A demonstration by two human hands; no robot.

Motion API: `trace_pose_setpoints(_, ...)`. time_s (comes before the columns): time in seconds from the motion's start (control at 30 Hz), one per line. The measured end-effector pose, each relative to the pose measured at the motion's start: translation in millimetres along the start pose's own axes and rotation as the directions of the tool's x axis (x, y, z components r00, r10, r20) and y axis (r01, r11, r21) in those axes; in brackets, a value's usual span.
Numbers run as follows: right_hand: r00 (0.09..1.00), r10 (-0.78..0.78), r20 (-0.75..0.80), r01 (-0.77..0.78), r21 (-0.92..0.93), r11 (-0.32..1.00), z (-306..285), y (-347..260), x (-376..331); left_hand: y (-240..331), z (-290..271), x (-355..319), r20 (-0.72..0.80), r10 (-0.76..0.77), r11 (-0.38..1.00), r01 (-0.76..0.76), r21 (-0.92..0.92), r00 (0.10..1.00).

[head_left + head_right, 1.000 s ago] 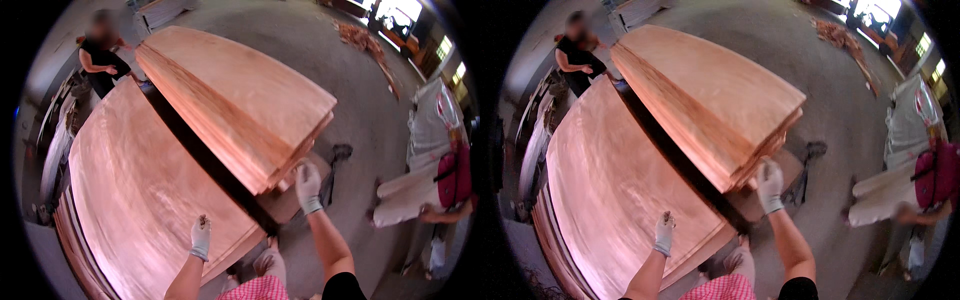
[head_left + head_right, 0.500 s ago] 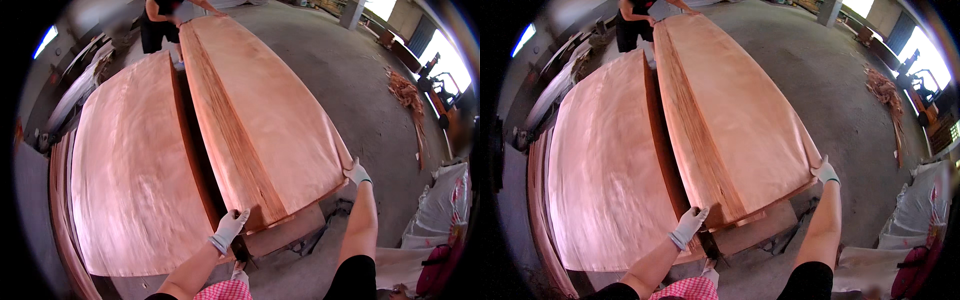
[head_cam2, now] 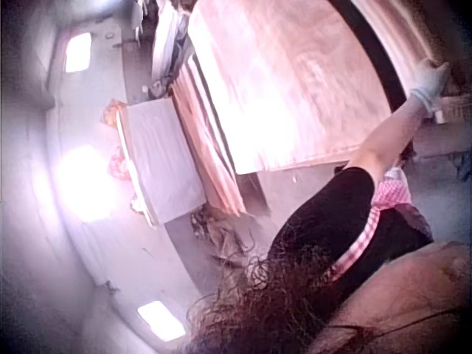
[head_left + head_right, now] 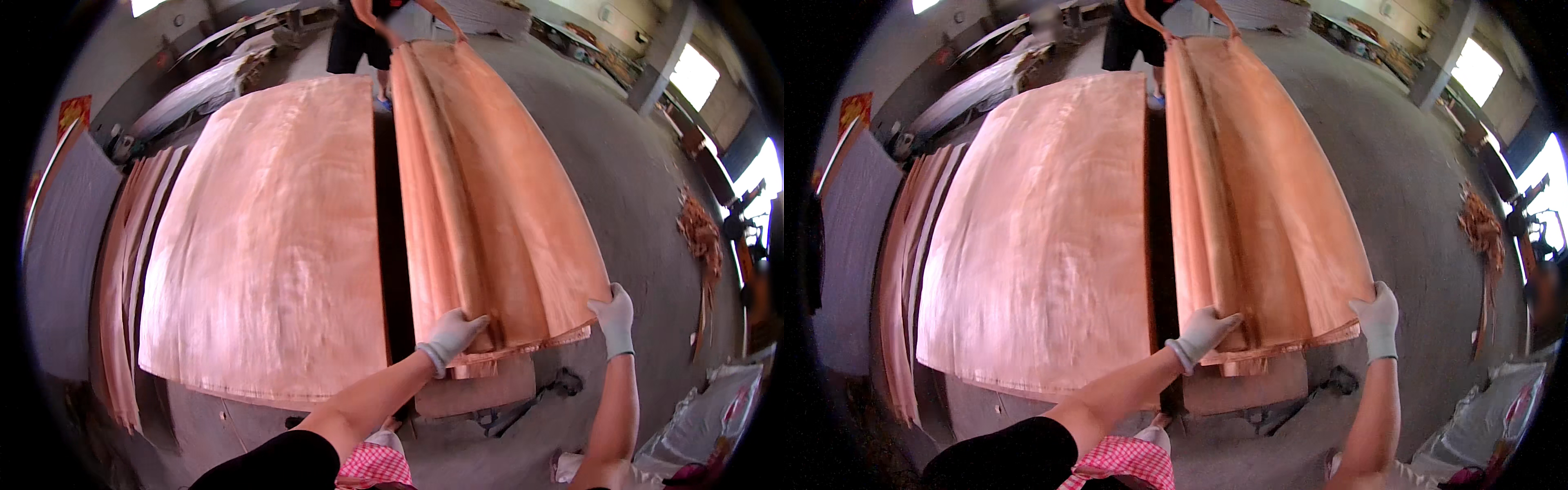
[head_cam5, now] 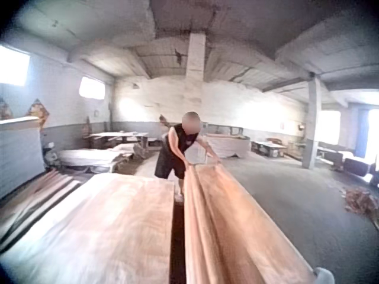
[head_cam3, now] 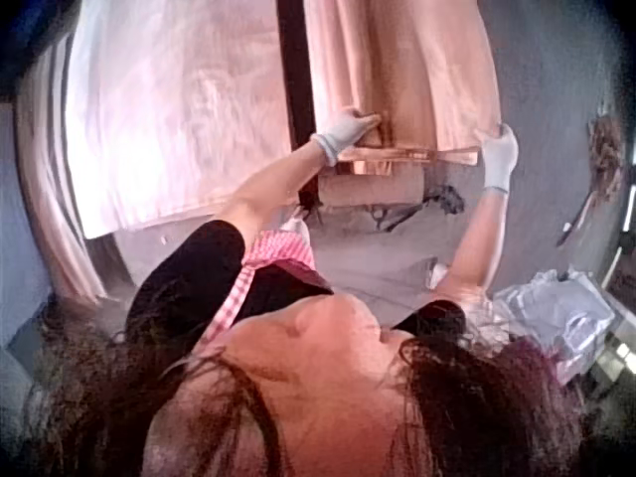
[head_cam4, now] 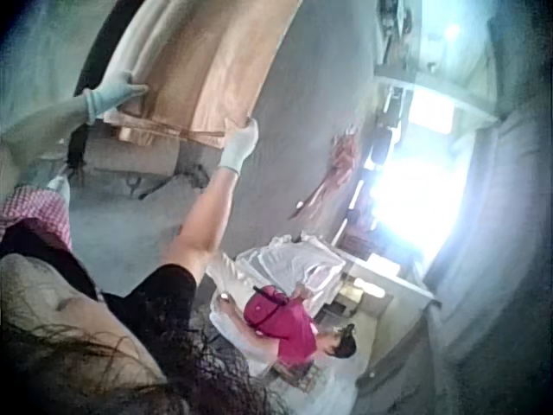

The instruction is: The person, wearing gloves, works with another individual to sort and stack large sheets of wood veneer by hand, lifting them from one pile and placing them onto another.

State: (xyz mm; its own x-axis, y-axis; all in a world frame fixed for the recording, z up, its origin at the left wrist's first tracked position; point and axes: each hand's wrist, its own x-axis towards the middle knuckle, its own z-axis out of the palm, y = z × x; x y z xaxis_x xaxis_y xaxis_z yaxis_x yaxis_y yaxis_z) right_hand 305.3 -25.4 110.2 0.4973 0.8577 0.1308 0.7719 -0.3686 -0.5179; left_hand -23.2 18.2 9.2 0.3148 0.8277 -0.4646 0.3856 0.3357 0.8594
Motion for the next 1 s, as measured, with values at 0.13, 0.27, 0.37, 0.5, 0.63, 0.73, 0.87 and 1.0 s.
trace_pose_setpoints(0.13, 0.998, -0.056, -0.003, 0.056, 0.077, 0.995, -23.1, -100.7, -45.2, 51.7, -77.5, -66.3, 0.010, 0.054, 0.941, -0.047, -0.335, 0.999)
trace_pose_setpoints(0.27, 0.996, -0.086, -0.035, 0.093, 0.313, 0.945, -25.5, -184.6, -119.2, 11.9, -199.3, -137.3, 0.021, 0.151, 0.801, -0.110, -0.589, 0.988)
trace_pose_setpoints(0.37, 0.990, -0.065, -0.128, 0.120, 0.489, 0.864, 19.0, -222.8, -191.5, -60.4, -303.0, -196.3, -0.042, 0.084, 0.761, -0.091, -0.643, 0.996)
trace_pose_setpoints(0.5, 0.980, 0.000, 0.200, -0.148, 0.725, 0.672, 125.7, -320.6, -307.3, -185.7, -423.1, -271.1, -0.197, 0.066, 0.827, -0.164, -0.538, 0.978)
trace_pose_setpoints(0.63, 0.937, 0.024, 0.349, -0.306, 0.787, 0.536, 247.8, -386.9, -418.1, -310.6, -522.1, -331.2, -0.305, -0.050, 0.987, 0.000, -0.160, 0.951)
trace_pose_setpoints(0.73, 0.922, 0.030, 0.386, -0.327, 0.734, 0.595, 328.3, -426.7, -489.1, -353.4, -594.7, -380.6, -0.435, -0.218, 0.955, 0.283, 0.090, 0.873)
trace_pose_setpoints(0.87, 0.868, 0.020, 0.495, -0.350, 0.583, 0.733, 445.6, -464.0, -585.1, -513.3, -675.2, -423.6, -0.604, -0.200, 0.952, 0.299, 0.066, 0.772)
trace_pose_setpoints(1.0, 0.873, 0.082, 0.480, -0.226, 0.250, 0.941, 529.4, -415.7, -598.5, -568.6, -702.9, -394.1, -0.590, -0.413, 0.821, 0.564, 0.090, 0.694)
